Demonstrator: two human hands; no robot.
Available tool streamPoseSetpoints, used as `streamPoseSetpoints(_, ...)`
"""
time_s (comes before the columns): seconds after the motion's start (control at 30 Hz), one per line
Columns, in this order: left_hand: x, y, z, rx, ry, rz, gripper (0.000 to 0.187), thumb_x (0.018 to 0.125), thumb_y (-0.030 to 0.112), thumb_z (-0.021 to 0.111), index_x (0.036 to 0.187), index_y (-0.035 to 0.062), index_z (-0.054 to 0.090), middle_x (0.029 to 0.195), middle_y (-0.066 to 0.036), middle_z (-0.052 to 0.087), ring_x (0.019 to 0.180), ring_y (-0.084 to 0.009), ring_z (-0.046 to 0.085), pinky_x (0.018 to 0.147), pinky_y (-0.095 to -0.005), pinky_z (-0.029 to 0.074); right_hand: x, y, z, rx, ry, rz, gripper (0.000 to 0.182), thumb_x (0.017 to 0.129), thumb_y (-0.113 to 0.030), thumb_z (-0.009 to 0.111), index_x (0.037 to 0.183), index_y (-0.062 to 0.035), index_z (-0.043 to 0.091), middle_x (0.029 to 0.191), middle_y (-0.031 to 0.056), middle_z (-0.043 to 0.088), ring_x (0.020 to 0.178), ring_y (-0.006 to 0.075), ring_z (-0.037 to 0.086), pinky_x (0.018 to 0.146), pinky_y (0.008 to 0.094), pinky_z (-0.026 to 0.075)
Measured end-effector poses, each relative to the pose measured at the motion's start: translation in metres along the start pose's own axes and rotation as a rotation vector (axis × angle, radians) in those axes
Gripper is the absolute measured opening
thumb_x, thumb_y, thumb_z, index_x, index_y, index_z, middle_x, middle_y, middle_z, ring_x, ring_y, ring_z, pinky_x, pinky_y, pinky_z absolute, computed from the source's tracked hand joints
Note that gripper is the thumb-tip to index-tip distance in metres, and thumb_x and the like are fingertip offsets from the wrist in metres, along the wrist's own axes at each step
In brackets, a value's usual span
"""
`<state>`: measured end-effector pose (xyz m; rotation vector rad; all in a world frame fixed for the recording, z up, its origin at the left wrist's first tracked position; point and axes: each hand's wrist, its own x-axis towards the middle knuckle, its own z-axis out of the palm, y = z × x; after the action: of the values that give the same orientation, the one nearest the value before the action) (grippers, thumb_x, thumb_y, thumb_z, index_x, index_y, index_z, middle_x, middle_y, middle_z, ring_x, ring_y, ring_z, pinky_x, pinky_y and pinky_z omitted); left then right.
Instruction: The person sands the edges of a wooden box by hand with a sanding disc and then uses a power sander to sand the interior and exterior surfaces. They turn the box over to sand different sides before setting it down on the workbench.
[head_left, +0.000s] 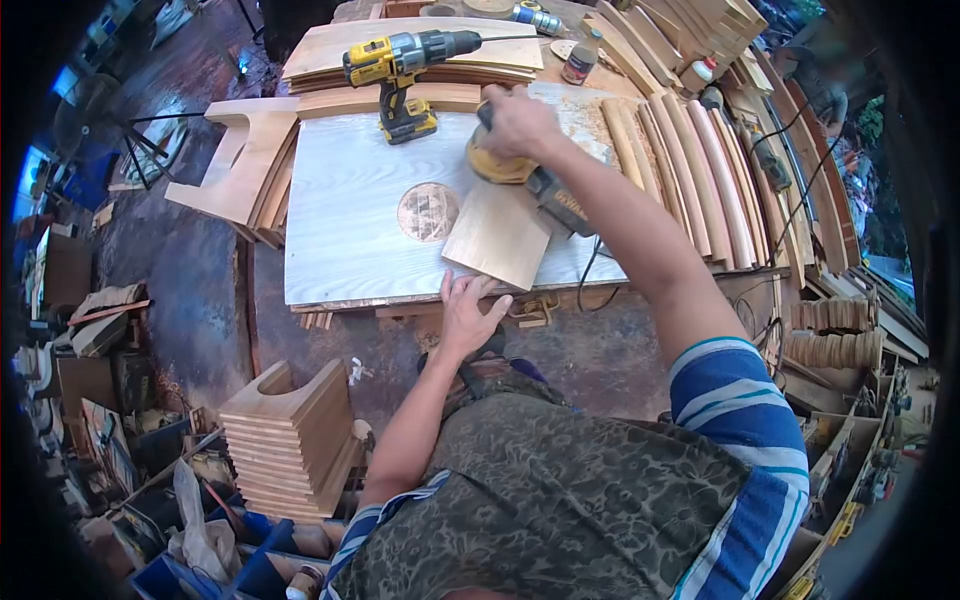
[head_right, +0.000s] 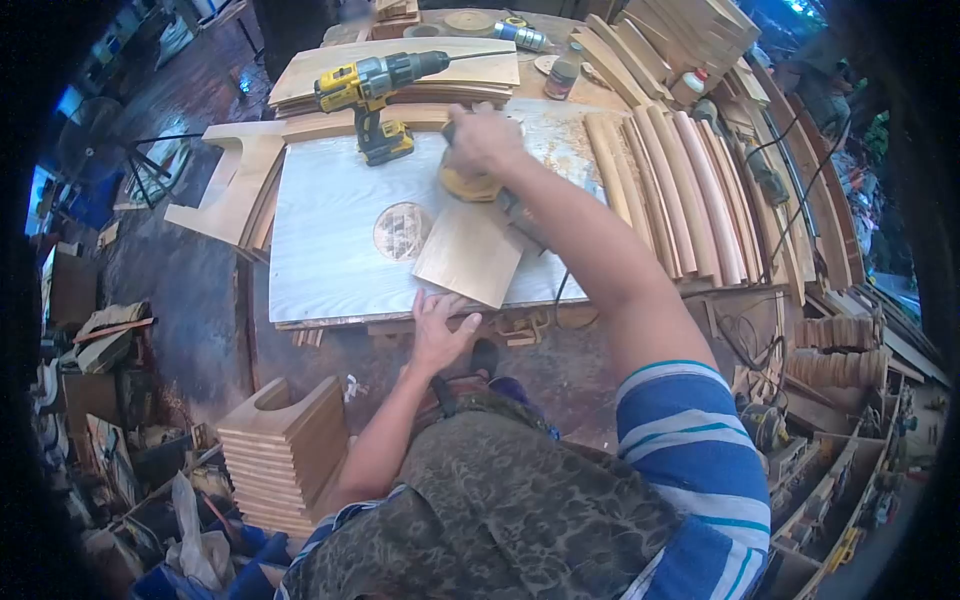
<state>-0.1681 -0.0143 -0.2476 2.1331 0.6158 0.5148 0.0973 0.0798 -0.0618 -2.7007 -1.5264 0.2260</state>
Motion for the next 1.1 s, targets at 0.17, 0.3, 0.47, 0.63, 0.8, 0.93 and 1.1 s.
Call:
streamPoseSetpoints(0.17,-0.005,-0.008,-0.043,-0.385,0.143,-0.459,0.053,0.089,0.032,0.082,0.13,0.002,0.068,0.13,-0.019,0.07,0.134,-0.0315,0.055,0.117,-0.0506,0.042,0.01,0.048,-0.004,0.026,0.002,0.104,0.074,0.082,-0.04,0.075,0.147,-0.0179,0.05,0.135,0.0259,0.062,0.121,0.0439,0.067,0.1,0.0535,0.056)
streamPoseSetpoints(0.3,0.04,-0.016,-0.058,0.033,0.132,-0.097,0.099,0.078,0.042,0.09,0.156,0.003,0.043,0.15,-0.027,0.054,0.143,-0.0402,0.048,0.124,-0.0504,0.031,-0.005,0.066,0.0,0.004,0.004,0.137,0.071,0.083,-0.04,0.073,0.147,-0.0177,0.051,0.135,0.0271,0.062,0.119,0.0456,0.068,0.099,0.0535,0.056)
streamPoseSetpoints(0.47,0.05,-0.037,-0.048,0.232,-0.111,0.083,0.133,0.067,0.049,0.095,0.166,0.0002,0.022,0.152,-0.027,0.052,0.146,-0.0413,0.044,0.128,-0.0522,0.02,-0.037,0.066,0.003,-0.011,0.036,0.061,0.072,0.083,-0.039,0.072,0.149,-0.0179,0.051,0.135,0.0296,0.06,0.11,0.0472,0.071,0.094,0.0537,0.059)
streamPoseSetpoints(0.63,0.054,-0.03,-0.037,0.377,-0.046,0.084,0.12,0.069,0.056,0.09,0.16,-0.0011,0.037,0.148,-0.023,0.059,0.146,-0.0359,0.045,0.127,-0.0557,0.021,-0.046,0.052,0.004,-0.046,0.041,0.055,0.076,0.08,-0.042,0.075,0.149,-0.0194,0.053,0.129,0.025,0.064,0.11,0.0443,0.071,0.094,0.0514,0.059)
streamPoseSetpoints(0.8,0.058,-0.024,-0.026,0.38,-0.007,0.093,0.105,0.074,0.046,0.086,0.157,-0.0014,0.043,0.137,-0.019,0.068,0.147,-0.0353,0.043,0.127,-0.0569,0.02,-0.021,0.051,-0.007,-0.009,0.01,0.05,0.071,0.086,-0.041,0.072,0.15,-0.0171,0.051,0.132,0.0286,0.061,0.113,0.0458,0.07,0.097,0.0526,0.058)
streamPoseSetpoints(0.93,0.062,-0.02,-0.021,0.363,0.017,0.089,0.102,0.075,0.043,0.085,0.157,-0.0015,0.044,0.133,-0.019,0.07,0.147,-0.0362,0.042,0.126,-0.0571,0.02,-0.017,0.046,-0.002,-0.039,-0.006,0.035,0.075,0.085,-0.042,0.072,0.151,-0.0165,0.049,0.131,0.0278,0.061,0.113,0.046,0.07,0.096,0.0529,0.058)
streamPoseSetpoints(1.1,0.065,-0.019,-0.018,0.355,0.0,0.057,0.102,0.075,0.044,0.086,0.157,-0.0011,0.044,0.135,-0.017,0.07,0.147,-0.0365,0.042,0.125,-0.0561,0.021,-0.038,0.036,0.007,-0.042,0.051,-0.02,0.074,0.077,-0.039,0.075,0.146,-0.02,0.054,0.127,0.024,0.065,0.11,0.0437,0.071,0.094,0.051,0.059)
